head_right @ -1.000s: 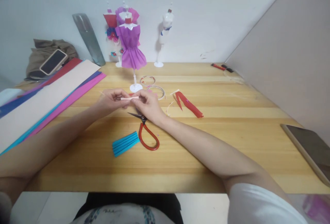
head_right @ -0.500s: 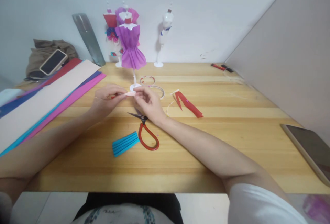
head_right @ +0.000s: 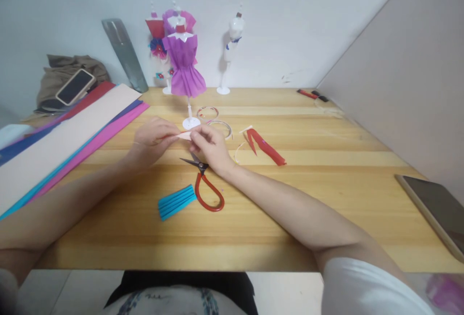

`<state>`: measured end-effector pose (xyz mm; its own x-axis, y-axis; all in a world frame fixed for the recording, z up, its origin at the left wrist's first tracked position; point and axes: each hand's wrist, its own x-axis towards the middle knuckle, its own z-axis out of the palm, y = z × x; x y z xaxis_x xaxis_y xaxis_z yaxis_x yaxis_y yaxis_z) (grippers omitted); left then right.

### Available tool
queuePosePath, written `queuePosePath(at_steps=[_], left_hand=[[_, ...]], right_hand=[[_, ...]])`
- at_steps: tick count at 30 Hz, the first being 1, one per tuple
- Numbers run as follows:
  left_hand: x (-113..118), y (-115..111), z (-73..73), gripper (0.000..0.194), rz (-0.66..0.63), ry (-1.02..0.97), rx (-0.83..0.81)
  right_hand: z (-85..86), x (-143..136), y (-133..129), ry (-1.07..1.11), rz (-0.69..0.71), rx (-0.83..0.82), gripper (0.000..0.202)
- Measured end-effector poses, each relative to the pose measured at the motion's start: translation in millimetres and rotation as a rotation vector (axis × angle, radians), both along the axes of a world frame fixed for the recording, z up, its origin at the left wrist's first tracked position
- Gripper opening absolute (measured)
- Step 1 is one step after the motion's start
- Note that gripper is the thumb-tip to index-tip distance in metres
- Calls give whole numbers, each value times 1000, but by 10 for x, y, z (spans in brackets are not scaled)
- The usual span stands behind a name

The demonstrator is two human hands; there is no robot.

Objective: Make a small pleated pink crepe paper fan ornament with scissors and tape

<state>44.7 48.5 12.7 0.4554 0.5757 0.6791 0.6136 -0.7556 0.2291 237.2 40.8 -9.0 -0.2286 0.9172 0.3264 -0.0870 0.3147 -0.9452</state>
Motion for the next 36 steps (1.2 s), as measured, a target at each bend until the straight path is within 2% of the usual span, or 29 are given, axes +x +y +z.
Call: queuePosePath(at_steps=[4, 6, 8, 11, 17, 21, 24, 30, 36], left_hand=[[10, 7, -16, 22, -29, 1, 48], [27, -11, -20, 20, -30, -30, 18], [49, -39, -25, 16, -35, -101, -81], [81, -72, -39, 10, -65, -227, -277], [99, -62, -57, 12, -102, -364, -505], [84, -57, -40, 10, -42, -338, -475], [84, -63, -36, 10, -56, -316, -446], [111, -76, -46, 15, -82, -321, -465], [132, -82, -34, 16, -37, -335, -491]], right_hand=[[12, -11, -5, -9, 32, -5, 27], [7, -26, -3, -9, 31, 39, 37], [-5, -38, 1, -33, 5, 112, 42], [-34, -39, 17, -105, -41, 193, 29], [-56, -9, 45, -173, -58, 197, 20], [0, -6, 7, -255, -67, 253, 16], [22, -8, -11, -272, -81, 269, 12], [6, -6, -3, -294, -81, 264, 11], [8, -13, -12, -271, -87, 218, 13]])
